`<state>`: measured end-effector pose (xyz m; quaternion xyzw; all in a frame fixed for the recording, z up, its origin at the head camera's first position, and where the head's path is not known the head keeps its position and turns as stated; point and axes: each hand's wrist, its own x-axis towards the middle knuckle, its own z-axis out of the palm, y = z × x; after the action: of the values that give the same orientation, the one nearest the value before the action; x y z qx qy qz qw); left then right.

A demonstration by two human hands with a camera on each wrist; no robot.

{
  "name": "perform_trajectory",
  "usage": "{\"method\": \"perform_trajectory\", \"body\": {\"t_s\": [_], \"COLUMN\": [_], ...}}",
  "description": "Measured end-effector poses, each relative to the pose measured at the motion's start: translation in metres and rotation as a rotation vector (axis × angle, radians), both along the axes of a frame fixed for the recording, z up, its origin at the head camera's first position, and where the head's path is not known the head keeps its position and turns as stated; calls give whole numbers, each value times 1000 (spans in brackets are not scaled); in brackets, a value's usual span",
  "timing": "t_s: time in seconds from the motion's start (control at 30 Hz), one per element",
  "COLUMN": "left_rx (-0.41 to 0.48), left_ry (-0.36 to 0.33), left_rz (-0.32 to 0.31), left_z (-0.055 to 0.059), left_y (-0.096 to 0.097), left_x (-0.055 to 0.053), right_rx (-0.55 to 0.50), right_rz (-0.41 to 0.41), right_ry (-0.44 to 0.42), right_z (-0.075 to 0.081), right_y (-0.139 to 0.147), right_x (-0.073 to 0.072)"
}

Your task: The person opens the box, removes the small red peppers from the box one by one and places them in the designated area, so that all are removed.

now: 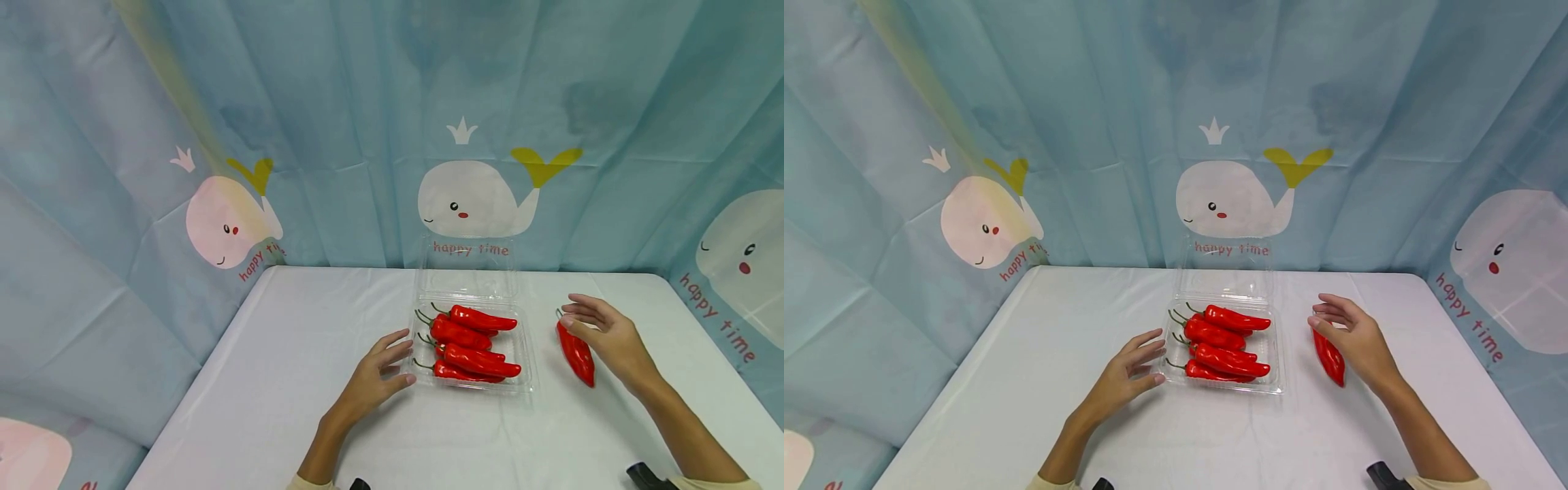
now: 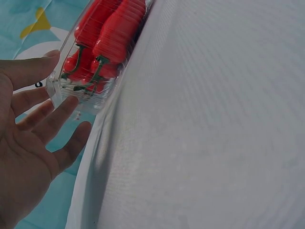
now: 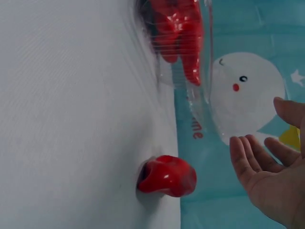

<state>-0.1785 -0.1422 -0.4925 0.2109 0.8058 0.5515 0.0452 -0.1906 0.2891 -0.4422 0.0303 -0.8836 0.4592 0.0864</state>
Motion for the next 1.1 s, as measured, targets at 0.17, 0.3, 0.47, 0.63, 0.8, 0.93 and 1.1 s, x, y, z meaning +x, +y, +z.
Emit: {"method": "perform_trajectory", "body": {"t_s": [0.17,0.3,0.47,0.63,0.8,0.93,1.1], "left_rx": [1,-1,1,-3,-3,-3,-3], "left_ry": [-1,0,3,9,7,5,10], "left_rz": [-2,3,2,-3,-4,-3,-2], "left_z": [0,0,1,2,2,2,2], "left_y": [0,0,0,0,0,0,0], "left_x": [0,0,1,2,2,2,2], "right_rx": [-33,-71,-86,-80,-90,-103,-134], "right_rz": [43,92,133,156,189,227,269], "right_ry": [23,24,27,46,54,45,33], "right_z": [5,8,11,14,14,12,8], "right_y": [-8,-17,-29,-40,-49,-55,-60], "right_x": [1,1,3,5,6,6,7]}}
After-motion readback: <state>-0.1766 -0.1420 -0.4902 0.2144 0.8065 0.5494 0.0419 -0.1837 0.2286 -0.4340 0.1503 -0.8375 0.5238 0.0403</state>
